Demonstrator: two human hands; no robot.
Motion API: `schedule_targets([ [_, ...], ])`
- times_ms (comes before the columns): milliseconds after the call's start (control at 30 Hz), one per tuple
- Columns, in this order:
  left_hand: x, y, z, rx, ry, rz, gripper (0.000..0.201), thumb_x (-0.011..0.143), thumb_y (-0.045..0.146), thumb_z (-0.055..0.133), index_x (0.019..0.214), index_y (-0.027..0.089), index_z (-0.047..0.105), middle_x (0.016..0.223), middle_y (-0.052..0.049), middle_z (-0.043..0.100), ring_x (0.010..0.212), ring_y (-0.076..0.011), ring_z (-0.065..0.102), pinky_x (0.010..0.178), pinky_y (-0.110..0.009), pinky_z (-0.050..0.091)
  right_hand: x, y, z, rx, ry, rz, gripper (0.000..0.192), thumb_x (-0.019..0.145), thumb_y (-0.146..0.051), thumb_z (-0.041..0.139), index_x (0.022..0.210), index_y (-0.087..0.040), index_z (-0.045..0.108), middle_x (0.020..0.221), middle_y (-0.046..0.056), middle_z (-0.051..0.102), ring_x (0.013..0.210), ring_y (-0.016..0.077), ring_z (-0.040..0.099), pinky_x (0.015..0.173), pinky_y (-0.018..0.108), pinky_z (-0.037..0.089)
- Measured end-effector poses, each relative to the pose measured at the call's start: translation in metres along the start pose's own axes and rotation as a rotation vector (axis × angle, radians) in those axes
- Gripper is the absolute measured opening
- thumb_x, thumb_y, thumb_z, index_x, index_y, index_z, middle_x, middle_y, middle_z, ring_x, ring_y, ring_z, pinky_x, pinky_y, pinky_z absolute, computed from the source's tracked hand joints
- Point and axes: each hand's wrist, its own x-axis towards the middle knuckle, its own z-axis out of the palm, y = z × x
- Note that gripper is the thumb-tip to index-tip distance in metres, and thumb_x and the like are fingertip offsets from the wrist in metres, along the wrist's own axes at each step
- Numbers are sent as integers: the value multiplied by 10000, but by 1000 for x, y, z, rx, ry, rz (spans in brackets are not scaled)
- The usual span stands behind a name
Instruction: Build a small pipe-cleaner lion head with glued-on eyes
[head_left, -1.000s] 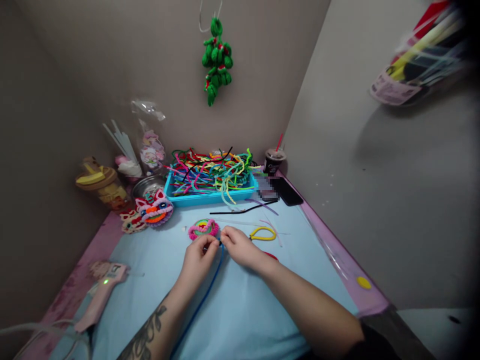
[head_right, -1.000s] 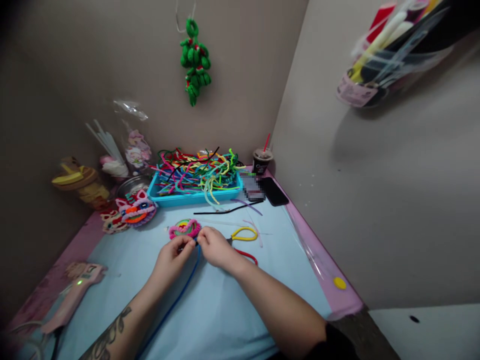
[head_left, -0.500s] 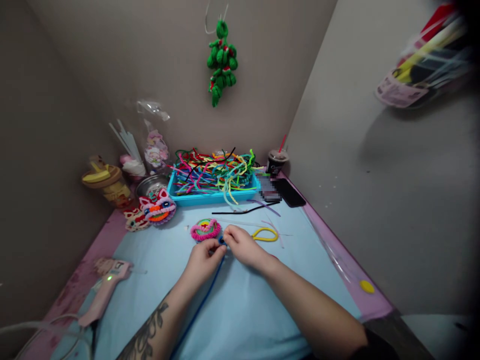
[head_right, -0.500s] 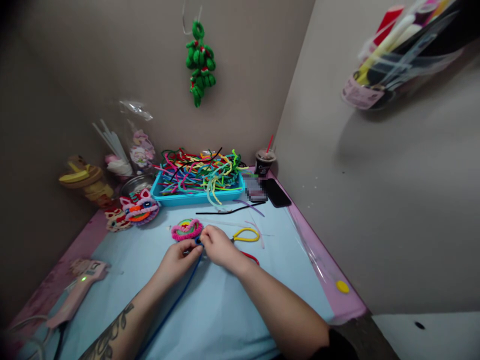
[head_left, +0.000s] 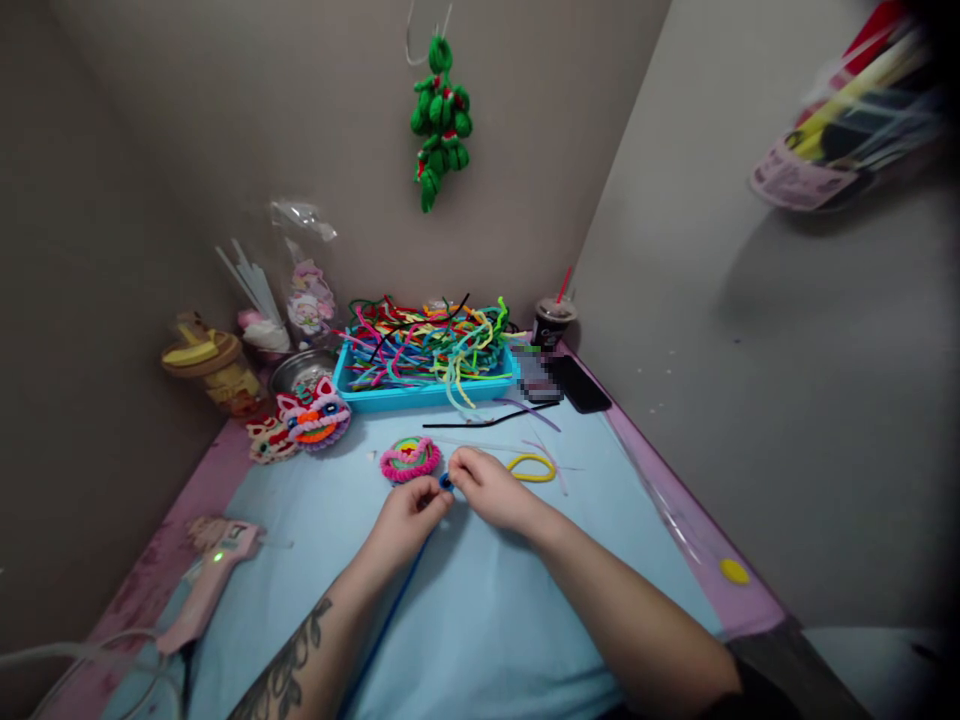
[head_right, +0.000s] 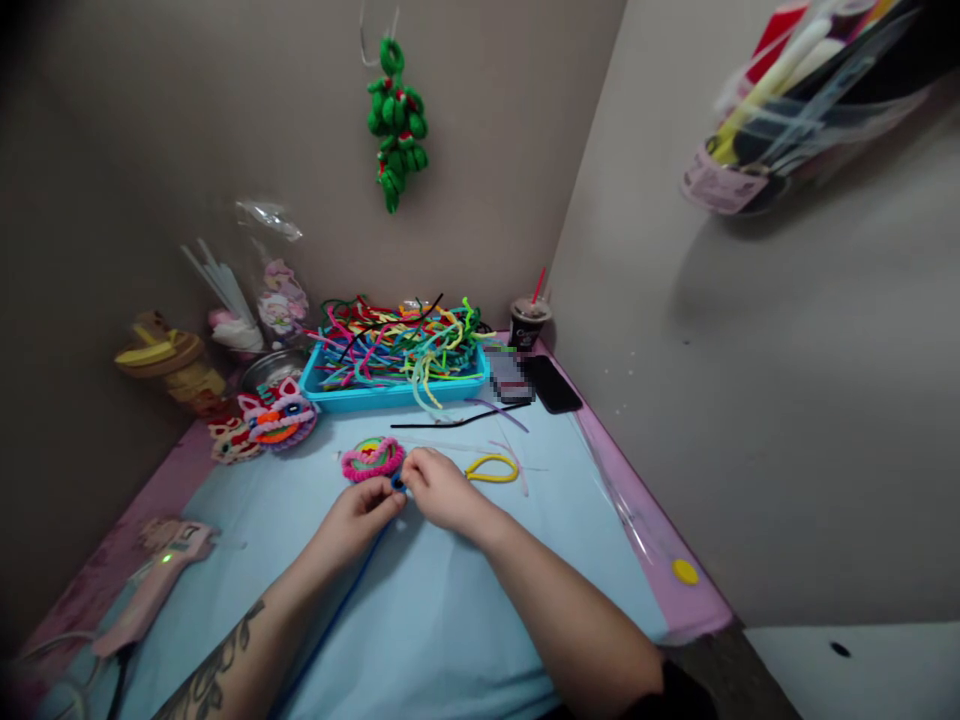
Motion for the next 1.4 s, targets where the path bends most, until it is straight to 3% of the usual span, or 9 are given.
schedule_targets([
  [433,-1,6,3,156,-47,-11,266,713,399,516,582,187,424,554,54,346,535,-101,317,508,-220,248,-7,0,-10,-274,-140,-39,109,809,-75,461,785,-163,521,817,35,524,769,163,486,689,261,344],
  [767,0,0,0,390,-73,98,191,774,300,457,626,180,468,581,32,418,565,-126,376,537,-233,276,-10,-5,-14,-381,-208,-2,101,810,-100,487,801,-164,565,816,35,545,729,155,495,637,248,312],
  [1133,-1,2,-2,270,38,69,194,744,334,543,724,152,610,672,-24,604,624,-152,523,579,-234,386,-5,-1,-14,-289,-147,-15,120,830,-97,453,810,-157,554,839,44,549,799,163,509,710,251,361],
  [1267,-2,6,-2,259,94,70,218,742,350,555,711,151,640,637,-17,602,582,-139,503,548,-225,376,-5,0,-12,-234,-161,-43,123,821,-92,454,787,-158,552,817,32,541,781,153,503,711,249,366],
  [1400,-4,13,-2,211,178,79,217,730,343,563,656,150,629,597,-3,574,551,-126,475,529,-222,361,-2,5,-7,-28,-72,-38,92,781,-102,498,731,-162,546,755,6,537,747,141,500,690,245,371],
])
